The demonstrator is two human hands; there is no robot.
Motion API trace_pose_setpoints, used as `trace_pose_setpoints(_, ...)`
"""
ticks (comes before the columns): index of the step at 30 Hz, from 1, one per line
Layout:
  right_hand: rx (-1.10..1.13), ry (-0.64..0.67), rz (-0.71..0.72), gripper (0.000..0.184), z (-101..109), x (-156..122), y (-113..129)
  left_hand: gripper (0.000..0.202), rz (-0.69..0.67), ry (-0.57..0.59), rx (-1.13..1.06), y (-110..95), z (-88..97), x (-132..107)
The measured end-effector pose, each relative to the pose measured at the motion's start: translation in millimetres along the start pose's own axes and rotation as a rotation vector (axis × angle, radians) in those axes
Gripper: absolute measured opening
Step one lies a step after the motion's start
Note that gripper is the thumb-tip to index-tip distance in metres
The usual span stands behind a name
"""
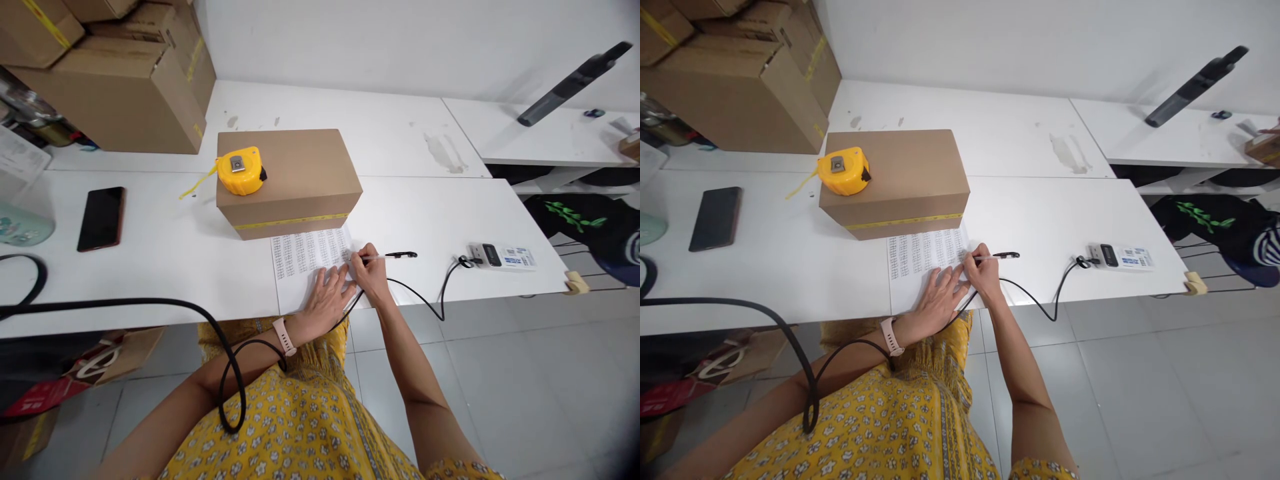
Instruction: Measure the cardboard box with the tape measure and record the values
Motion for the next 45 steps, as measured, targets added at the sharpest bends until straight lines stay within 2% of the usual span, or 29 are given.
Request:
trace_pose_setpoints(7, 0.018, 0.019, -0.013, 0.023, -2.5, 0.8, -1.8, 0.05, 0.0, -0.015, -0.02, 0.3, 0.5, -0.7)
trace_pose_setpoints(15, 0.011, 0.012, -0.022, 0.022, -1.5, -0.7, -1.1, 0.051, 0.001, 0.028, -0.013, 0.1, 2.3, 0.1)
trace_pose_setpoints(22, 0.026, -0.028, 0.007, 0.022, 3.0, 0.3, 0.1, 0.049, -0.003, -0.005, 0.01, 0.6, 3.5, -1.5)
trace_pose_setpoints(27, 0.025, -0.01, 0.001, 0.023, 1.6, 0.5, -1.3, 0.049, -0.005, -0.023, 0.014, 0.3, 3.9, -2.3)
trace_pose_setpoints(45, 0.002, -0.022, 0.009, 0.022, 3.4, 0.3, 1.7, 0.051, -0.005, -0.002, -0.011, 0.2, 4.0, -2.0)
Point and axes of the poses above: each hand's wrist, its own x-axis towards the middle knuckle, its own z-axis out of the back of the hand, y = z × x, the point moved 9 cm from there along x, towards the middle knuckle, and after that the axes turned 2 degrees about y, right-handed, at the moved point
